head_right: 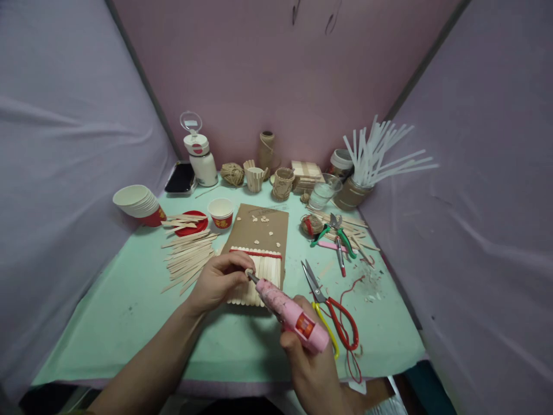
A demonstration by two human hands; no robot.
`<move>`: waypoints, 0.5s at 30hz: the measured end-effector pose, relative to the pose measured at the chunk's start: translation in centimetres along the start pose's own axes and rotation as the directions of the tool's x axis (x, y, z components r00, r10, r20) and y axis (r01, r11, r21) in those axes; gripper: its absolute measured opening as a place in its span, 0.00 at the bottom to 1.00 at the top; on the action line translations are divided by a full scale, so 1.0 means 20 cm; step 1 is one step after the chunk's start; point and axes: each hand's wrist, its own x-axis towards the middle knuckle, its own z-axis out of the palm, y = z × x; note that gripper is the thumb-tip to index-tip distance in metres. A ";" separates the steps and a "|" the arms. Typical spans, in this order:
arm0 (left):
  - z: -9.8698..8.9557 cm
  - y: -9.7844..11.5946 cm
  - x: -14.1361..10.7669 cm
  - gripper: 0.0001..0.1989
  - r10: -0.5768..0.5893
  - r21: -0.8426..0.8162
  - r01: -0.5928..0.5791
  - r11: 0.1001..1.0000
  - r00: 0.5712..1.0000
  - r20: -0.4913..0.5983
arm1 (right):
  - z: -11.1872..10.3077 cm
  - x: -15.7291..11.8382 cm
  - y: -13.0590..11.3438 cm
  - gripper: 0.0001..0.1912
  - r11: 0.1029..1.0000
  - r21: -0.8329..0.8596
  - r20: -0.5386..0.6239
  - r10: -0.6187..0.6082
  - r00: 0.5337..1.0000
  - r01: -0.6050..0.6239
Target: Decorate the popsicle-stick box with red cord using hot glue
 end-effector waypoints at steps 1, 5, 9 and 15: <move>0.00 0.00 0.00 0.09 0.002 -0.001 -0.002 1.000 1.000 -0.001 | 0.00 0.00 0.00 0.30 1.000 0.000 -0.001 0.004 1.000 -0.004; 0.00 0.00 0.00 0.09 0.013 0.006 -0.012 1.000 1.000 -0.004 | 0.00 0.00 0.00 0.31 1.000 0.001 -0.004 0.002 1.000 -0.002; 0.00 0.00 0.00 0.08 0.014 0.008 -0.014 1.000 1.000 0.003 | -0.01 0.00 -0.01 0.30 1.000 0.005 0.001 -0.006 1.000 0.006; 0.00 0.00 0.00 0.08 0.046 0.026 -0.046 0.999 0.999 0.004 | -0.01 0.01 -0.01 0.29 0.999 -0.001 -0.002 -0.035 0.999 0.035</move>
